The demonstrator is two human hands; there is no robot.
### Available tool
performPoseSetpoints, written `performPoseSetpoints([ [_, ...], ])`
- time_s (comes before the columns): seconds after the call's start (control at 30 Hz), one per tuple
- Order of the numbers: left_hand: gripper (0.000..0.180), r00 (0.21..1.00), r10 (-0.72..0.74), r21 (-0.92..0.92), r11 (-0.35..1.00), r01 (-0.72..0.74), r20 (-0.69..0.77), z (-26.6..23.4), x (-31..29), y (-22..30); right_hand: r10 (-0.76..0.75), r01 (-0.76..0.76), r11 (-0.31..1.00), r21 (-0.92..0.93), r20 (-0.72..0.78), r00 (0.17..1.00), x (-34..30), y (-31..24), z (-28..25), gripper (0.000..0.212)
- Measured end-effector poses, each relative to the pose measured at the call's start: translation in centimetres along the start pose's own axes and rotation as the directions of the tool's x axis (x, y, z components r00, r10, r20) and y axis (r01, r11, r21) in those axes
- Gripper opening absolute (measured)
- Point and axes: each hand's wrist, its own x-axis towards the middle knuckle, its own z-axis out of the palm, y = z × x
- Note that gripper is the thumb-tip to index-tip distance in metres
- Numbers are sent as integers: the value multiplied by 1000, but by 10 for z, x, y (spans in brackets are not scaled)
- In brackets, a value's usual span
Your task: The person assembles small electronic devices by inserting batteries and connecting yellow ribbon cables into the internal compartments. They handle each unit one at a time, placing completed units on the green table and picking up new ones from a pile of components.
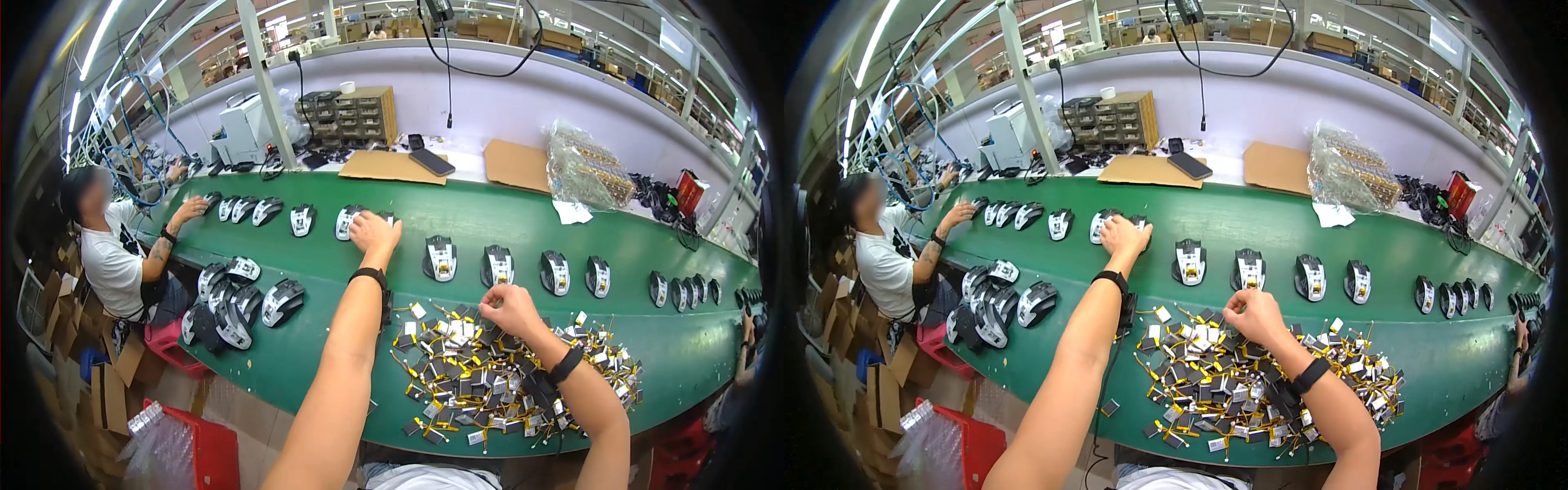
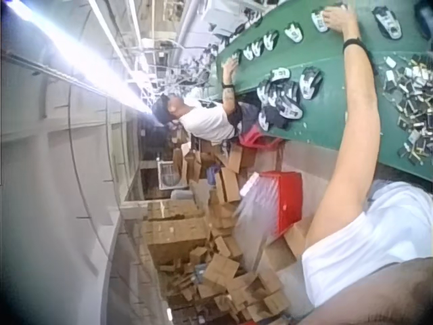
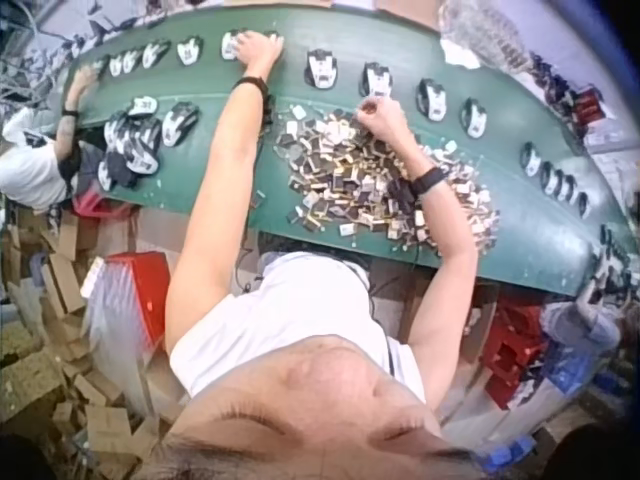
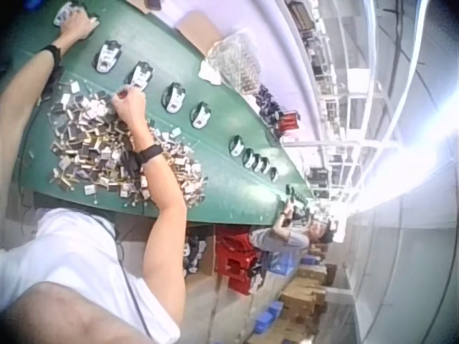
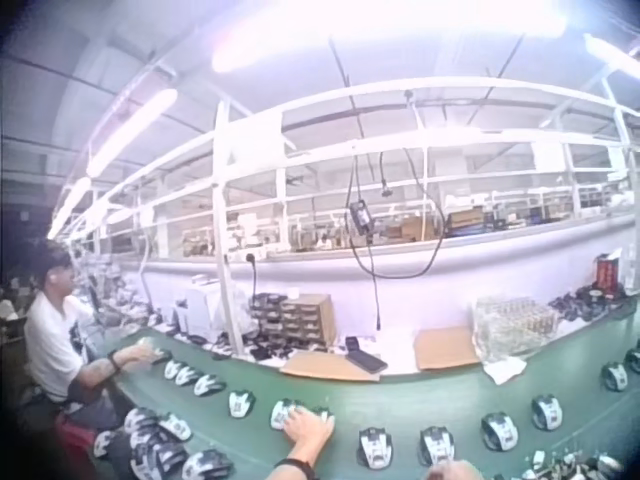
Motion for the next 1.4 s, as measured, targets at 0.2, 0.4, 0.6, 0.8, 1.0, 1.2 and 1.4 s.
performPoseSetpoints([
  [0.2, 82, 994, 42, -56, 998, -36, 103, 13, 8, -2, 11, -100, 673, 733, 125, 992, -35, -17, -17, 19],
  [0.4, 65, 845, 326, -826, 522, 213, 423, -25, 6, -28, -29, -61, 608, 792, 99, 995, -92, -49, -28, 19],
  [0.6, 41, 743, 652, -978, -12, 208, 150, -145, -144, -31, -370, 439, 888, 137, -356, 858, -140, -80, -35, 9],
  [0.8, 47, 705, 619, -812, -178, 556, 347, -179, -264, -51, -257, 367, 884, 290, -356, 899, -163, -101, -25, 6],
  [1.0, 49, 603, 721, -659, -273, 701, 341, -135, -318, -85, -169, 243, 880, 408, -211, 963, -183, -109, -17, 2],
  [1.2, 54, 609, 709, -652, -278, 706, 357, -125, -346, -96, -11, 137, 877, 461, -266, 964, -185, -103, -1, 4],
  [1.4, 80, 607, 701, -676, -240, 696, 376, -124, -341, -100, -28, 190, 889, 417, -364, 931, -182, -102, 10, 11],
])
